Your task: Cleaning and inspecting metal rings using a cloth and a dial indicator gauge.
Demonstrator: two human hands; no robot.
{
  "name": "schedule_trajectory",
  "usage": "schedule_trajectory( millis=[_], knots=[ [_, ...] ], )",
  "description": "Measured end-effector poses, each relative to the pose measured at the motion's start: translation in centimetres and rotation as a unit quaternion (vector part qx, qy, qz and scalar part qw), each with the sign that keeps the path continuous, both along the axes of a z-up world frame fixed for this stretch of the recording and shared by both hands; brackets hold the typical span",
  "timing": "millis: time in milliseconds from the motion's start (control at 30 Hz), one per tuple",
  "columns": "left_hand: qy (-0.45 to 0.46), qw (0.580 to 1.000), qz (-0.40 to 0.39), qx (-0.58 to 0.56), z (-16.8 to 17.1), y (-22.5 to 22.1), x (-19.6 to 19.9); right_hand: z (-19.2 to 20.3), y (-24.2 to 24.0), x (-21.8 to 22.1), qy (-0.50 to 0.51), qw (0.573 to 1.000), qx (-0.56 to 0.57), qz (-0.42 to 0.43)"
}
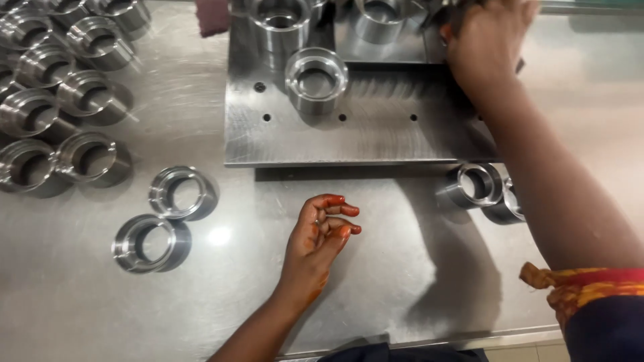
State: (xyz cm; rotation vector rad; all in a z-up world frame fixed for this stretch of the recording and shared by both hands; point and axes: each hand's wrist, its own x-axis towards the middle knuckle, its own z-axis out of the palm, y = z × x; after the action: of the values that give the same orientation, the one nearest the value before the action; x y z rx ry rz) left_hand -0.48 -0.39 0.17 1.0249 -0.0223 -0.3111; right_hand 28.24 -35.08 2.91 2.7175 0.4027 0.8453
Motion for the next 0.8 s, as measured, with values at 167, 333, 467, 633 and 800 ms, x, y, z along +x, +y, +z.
schedule_trajectory(
  millis=[167, 333, 467, 633, 800],
  knots=[
    [-0.036, 0.999, 0.008, 0.002, -0.1, 0.4, -0.1, 2.5, -1.5, -2.4, 0.008, 0.997, -0.005, 0.071],
    [0.015, 0.998, 0.048, -0.026, 0.8, 0.9, 0.4, -1.9, -1.6, 0.9, -0.028, 0.998, -0.062, -0.005],
    [0.034, 0.999, 0.043, -0.003, 0.8, 0.8, 0.4, 0.5, -0.4, -0.1, -0.017, 1.0, -0.026, -0.002],
    [0.032, 0.997, 0.074, -0.009, 1.3, 1.6, 1.1, 1.0, -0.3, -1.2, -0.071, 0.995, -0.061, 0.039],
    [0.044, 0.997, 0.062, 0.025, 0.8, 1.2, 0.9, 0.9, 1.5, 0.0, -0.016, 1.0, 0.012, -0.005]
  ],
)
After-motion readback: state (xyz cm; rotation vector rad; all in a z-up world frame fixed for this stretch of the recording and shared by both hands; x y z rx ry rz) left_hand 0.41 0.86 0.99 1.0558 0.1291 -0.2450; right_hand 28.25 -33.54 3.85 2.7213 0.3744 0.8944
